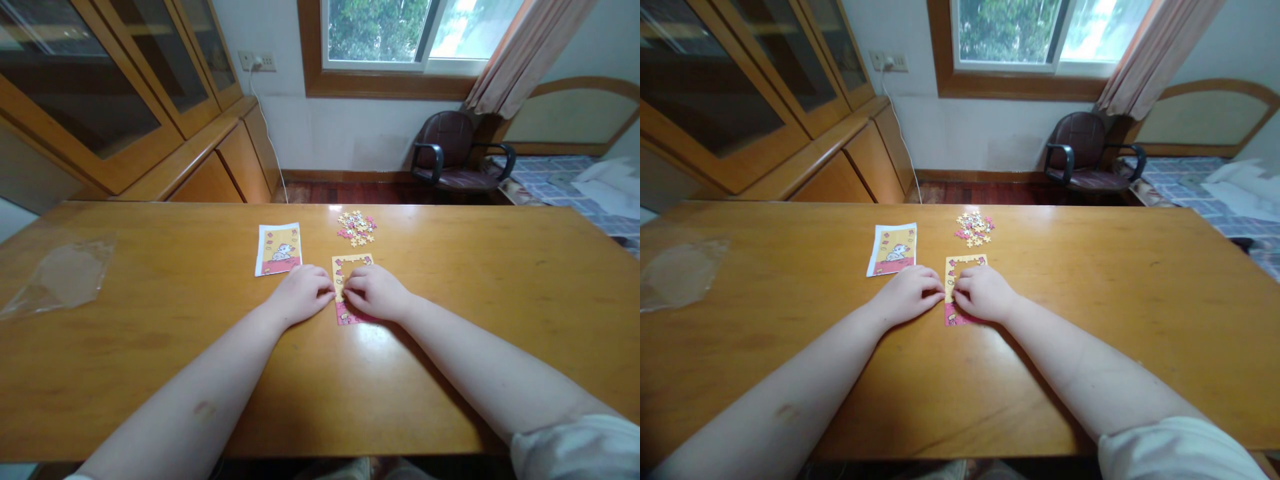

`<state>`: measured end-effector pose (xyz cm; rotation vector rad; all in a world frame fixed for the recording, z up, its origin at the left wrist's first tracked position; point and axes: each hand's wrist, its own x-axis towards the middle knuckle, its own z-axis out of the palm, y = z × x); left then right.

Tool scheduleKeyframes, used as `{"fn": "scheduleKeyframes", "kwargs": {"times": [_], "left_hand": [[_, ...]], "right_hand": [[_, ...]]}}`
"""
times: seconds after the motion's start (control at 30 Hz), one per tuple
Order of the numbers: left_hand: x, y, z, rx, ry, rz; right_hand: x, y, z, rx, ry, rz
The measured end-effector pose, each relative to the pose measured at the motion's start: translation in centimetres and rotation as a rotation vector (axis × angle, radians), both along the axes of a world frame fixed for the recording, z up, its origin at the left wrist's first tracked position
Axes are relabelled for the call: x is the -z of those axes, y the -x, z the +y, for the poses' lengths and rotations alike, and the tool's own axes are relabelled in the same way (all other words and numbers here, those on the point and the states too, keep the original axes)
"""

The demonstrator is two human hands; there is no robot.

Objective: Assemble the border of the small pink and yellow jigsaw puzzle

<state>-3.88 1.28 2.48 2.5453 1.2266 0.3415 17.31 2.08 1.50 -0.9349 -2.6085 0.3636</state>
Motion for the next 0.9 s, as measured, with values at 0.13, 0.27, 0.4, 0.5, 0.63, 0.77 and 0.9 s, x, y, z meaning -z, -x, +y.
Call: {"fn": "scheduleKeyframes", "kwargs": {"times": [0.13,0.27,0.4,0.5,0.63,0.77,0.9], "left_hand": [[0.0,0.0,0.0,0.0,-0.009,-0.015],[0.1,0.0,-0.1,-0.001,-0.001,-0.009],[0.0,0.0,0.0,-0.028,0.01,-0.013],[0.0,0.0,0.1,-0.055,0.02,-0.025],[0.0,0.1,0.1,-0.007,0.027,-0.037],[0.0,0.0,0.0,0.045,0.031,-0.059],[0.1,-0.1,-0.1,0.051,0.039,-0.065]], "right_hand": [[0.1,-0.1,0.0,0.014,-0.001,-0.005],[0.2,0.1,-0.1,0.023,0.002,-0.039],[-0.5,0.0,-0.1,0.147,0.02,-0.024],[-1.1,-0.8,0.7,0.42,0.081,0.031],[-0.7,-2.3,2.5,0.575,0.15,0.038],[0.6,-2.9,3.7,0.517,0.176,0.061],[1.2,-2.8,3.9,0.495,0.187,0.075]]}}
